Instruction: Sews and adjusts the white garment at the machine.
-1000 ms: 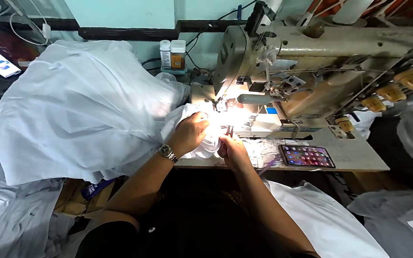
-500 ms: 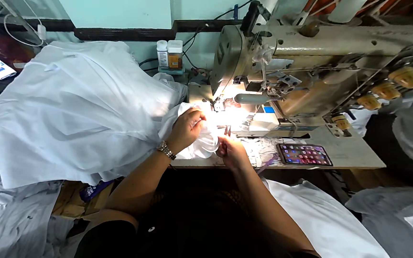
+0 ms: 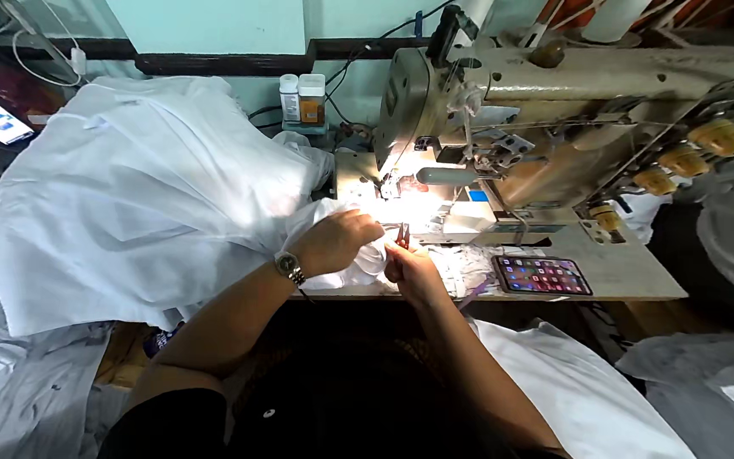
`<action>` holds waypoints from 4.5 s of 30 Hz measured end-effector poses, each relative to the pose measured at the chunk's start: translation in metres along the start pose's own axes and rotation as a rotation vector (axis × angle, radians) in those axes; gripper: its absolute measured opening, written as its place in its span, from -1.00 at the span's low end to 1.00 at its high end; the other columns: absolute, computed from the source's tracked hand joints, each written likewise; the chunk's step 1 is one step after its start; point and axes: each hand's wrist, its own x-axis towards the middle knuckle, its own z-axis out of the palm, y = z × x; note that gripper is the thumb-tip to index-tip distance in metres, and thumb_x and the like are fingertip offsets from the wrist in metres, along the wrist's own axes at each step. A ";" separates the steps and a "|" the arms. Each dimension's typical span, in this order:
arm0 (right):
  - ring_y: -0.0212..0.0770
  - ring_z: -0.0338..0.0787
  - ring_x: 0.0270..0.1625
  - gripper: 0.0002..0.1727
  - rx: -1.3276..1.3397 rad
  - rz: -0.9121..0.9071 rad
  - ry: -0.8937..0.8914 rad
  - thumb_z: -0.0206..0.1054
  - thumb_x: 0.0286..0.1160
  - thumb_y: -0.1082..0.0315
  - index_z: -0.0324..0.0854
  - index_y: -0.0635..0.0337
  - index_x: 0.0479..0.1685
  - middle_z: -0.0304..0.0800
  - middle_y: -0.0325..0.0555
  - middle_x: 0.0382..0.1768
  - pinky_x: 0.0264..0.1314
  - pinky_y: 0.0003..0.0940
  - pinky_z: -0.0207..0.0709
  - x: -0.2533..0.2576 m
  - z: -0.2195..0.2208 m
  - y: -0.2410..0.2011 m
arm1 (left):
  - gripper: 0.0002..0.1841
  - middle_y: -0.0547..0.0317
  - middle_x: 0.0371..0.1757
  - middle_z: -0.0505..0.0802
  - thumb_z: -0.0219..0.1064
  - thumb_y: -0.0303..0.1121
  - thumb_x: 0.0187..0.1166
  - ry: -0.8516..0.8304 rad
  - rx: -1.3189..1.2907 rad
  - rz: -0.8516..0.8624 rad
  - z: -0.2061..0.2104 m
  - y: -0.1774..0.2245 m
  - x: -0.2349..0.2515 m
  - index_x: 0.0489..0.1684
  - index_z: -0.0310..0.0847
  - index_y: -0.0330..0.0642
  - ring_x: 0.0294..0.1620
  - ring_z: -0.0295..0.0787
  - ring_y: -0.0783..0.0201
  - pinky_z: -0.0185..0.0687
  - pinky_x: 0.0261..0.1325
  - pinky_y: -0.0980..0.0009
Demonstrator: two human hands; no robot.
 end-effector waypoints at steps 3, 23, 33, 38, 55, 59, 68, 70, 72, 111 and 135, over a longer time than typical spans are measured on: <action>-0.49 0.39 -0.72 -0.83 -0.004 -0.008 -0.051 0.15 0.76 0.39 0.57 0.20 -0.23 0.56 -0.24 -0.64 -0.64 -0.60 0.31 -0.002 0.000 0.003 | -0.82 0.10 -0.24 0.79 0.20 -0.56 0.57 -0.029 -0.015 -0.010 -0.003 -0.015 -0.003 -0.19 0.76 -0.20 -0.06 0.77 0.13 0.70 0.13 0.19; -0.50 0.58 -0.48 -0.85 -0.712 -0.448 0.189 0.33 0.60 0.33 0.73 0.15 -0.04 0.80 -0.28 -0.27 -0.41 -0.55 0.50 -0.002 -0.010 0.008 | -0.83 0.12 -0.17 0.81 0.17 -0.50 0.69 0.197 -0.412 -0.192 -0.008 -0.011 -0.011 -0.10 0.72 -0.29 -0.11 0.76 0.34 0.72 0.09 0.35; -0.46 0.60 -0.44 -0.82 -0.940 -0.686 0.094 0.40 0.53 0.36 0.82 0.14 0.01 0.79 -0.25 -0.34 -0.36 -0.51 0.53 0.005 0.019 -0.002 | -0.86 0.09 -0.03 0.78 0.24 -0.49 0.68 0.360 -0.527 -0.262 0.002 -0.003 -0.011 -0.06 0.72 -0.29 -0.11 0.75 0.37 0.77 -0.05 0.44; -0.41 0.62 -0.45 -0.86 -0.949 -0.692 0.085 0.46 0.49 0.34 0.83 0.18 -0.11 0.78 -0.21 -0.40 -0.36 -0.42 0.56 0.016 0.025 0.001 | -0.89 0.06 -0.02 0.76 0.25 -0.52 0.66 0.382 -0.523 -0.267 -0.002 0.008 -0.011 -0.12 0.72 -0.32 -0.06 0.74 0.35 0.75 0.01 0.46; -0.56 0.44 -0.61 -0.84 -0.736 -0.530 -0.031 0.41 0.51 0.44 0.78 0.13 0.00 0.80 -0.34 -0.33 -0.53 -0.62 0.37 0.017 0.025 -0.010 | -0.85 0.00 0.09 0.78 0.22 -0.49 0.68 0.417 -0.393 -0.244 -0.006 0.000 -0.010 -0.10 0.73 -0.31 0.12 0.74 0.27 0.71 0.22 0.36; -0.53 0.50 -0.55 -0.88 -0.786 -0.601 -0.013 0.44 0.48 0.41 0.80 0.16 -0.08 0.73 -0.29 -0.44 -0.48 -0.58 0.42 0.023 0.030 -0.004 | -0.86 0.00 0.09 0.78 0.23 -0.49 0.68 0.418 -0.418 -0.227 -0.007 0.001 -0.010 -0.13 0.72 -0.31 0.16 0.73 0.26 0.69 0.25 0.35; -0.53 0.53 -0.56 -0.90 -0.634 -0.470 -0.029 0.37 0.57 0.45 0.78 0.13 -0.09 0.83 -0.33 -0.28 -0.48 -0.59 0.47 0.015 0.022 -0.016 | -0.61 0.01 0.64 0.59 0.29 -0.31 0.65 0.245 0.199 -0.330 -0.025 -0.015 -0.009 0.44 0.68 0.01 0.73 0.33 -0.16 0.27 0.64 -0.18; -0.52 0.53 -0.57 -0.91 -0.629 -0.468 -0.017 0.39 0.56 0.46 0.78 0.14 -0.09 0.84 -0.31 -0.27 -0.48 -0.59 0.46 0.014 0.022 -0.018 | -0.58 -0.02 0.71 0.52 0.41 -0.12 0.58 0.119 0.203 -0.408 -0.024 -0.027 -0.009 0.37 0.73 -0.01 0.81 0.18 -0.22 0.13 0.68 -0.29; -0.53 0.50 -0.59 -0.91 -0.626 -0.477 -0.009 0.40 0.56 0.46 0.79 0.15 -0.09 0.84 -0.31 -0.30 -0.51 -0.60 0.43 0.015 0.022 -0.019 | -0.72 0.04 0.55 0.68 0.41 -0.08 0.57 0.097 0.135 -0.400 -0.021 -0.035 -0.009 -0.10 0.83 -0.11 0.76 0.29 -0.10 0.16 0.69 -0.22; -0.47 0.63 -0.42 -0.88 -0.758 -0.562 -0.083 0.22 0.66 0.47 0.65 0.24 -0.03 0.70 -0.22 -0.35 -0.34 -0.51 0.59 0.025 0.028 -0.025 | -0.83 0.02 -0.42 0.71 0.32 -0.36 0.69 0.118 -0.395 -0.452 -0.015 -0.010 -0.004 -0.22 0.63 -0.31 -0.38 0.65 0.20 0.58 -0.26 0.24; -0.45 0.61 -0.47 -0.83 -0.412 -0.446 -0.125 0.12 0.75 0.38 0.54 0.03 0.16 0.67 -0.31 -0.38 -0.37 -0.55 0.56 0.001 0.014 -0.036 | -0.81 0.07 -0.32 0.68 0.45 -0.31 0.58 0.003 -0.328 -0.415 -0.015 -0.009 -0.012 -0.27 0.66 -0.26 -0.33 0.64 0.22 0.61 -0.23 0.25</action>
